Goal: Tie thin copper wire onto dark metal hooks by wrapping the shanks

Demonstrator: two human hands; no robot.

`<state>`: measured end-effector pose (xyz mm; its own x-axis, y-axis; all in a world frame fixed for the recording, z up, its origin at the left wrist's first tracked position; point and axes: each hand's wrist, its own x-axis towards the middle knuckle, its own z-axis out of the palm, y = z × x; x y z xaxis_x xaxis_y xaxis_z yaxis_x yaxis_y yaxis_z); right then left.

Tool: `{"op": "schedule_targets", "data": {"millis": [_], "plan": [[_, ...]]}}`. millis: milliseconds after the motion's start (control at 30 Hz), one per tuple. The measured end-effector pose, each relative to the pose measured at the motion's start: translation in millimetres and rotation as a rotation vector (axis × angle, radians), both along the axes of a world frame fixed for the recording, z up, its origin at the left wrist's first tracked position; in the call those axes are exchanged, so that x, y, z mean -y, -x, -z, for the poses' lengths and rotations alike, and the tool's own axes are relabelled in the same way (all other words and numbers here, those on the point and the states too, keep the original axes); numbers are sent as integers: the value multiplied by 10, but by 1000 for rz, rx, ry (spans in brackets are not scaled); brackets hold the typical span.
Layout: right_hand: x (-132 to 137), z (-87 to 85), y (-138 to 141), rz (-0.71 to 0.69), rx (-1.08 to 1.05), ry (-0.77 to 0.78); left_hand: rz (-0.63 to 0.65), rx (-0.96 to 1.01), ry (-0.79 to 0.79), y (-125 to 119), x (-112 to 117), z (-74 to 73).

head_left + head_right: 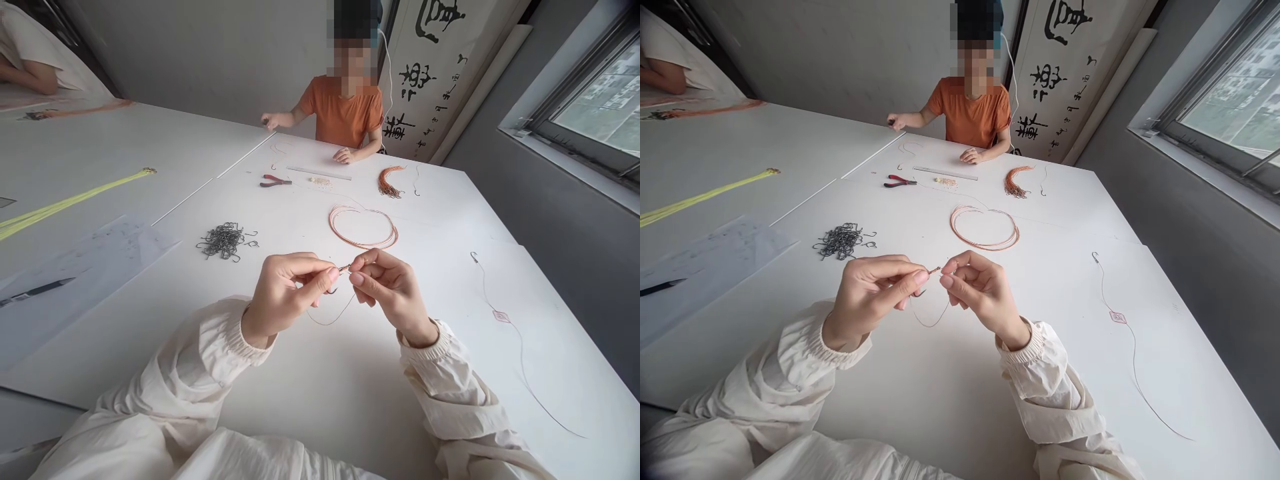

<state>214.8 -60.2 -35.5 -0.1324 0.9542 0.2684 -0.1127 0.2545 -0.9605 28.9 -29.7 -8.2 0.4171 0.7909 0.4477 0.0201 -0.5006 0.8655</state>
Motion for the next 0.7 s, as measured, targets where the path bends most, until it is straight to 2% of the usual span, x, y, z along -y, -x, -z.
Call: {"op": "schedule_targets", "data": {"millis": [100, 200, 267, 333, 400, 500, 633, 700], "plan": [[18, 30, 58, 60, 134, -80, -64, -15, -98, 11, -59, 42], [96, -4, 83, 190, 382, -263, -118, -98, -225, 18, -120, 86], [150, -60, 63, 248, 524, -365, -96, -169, -290, 17, -146, 104], [182, -125, 24, 252, 592, -403, -32, -224, -340, 10, -151, 114], [183, -183, -21, 227, 589, -366, 42, -256, -371, 1, -138, 119], [119, -229, -88, 158, 494, -192, 127, -263, -386, -11, -101, 126], [-38, -177, -177, -85, 263, 94, 171, -215, -382, -8, -66, 133], [-99, -121, -210, -203, 146, 188, 161, -180, -376, -1, -62, 130]]}}
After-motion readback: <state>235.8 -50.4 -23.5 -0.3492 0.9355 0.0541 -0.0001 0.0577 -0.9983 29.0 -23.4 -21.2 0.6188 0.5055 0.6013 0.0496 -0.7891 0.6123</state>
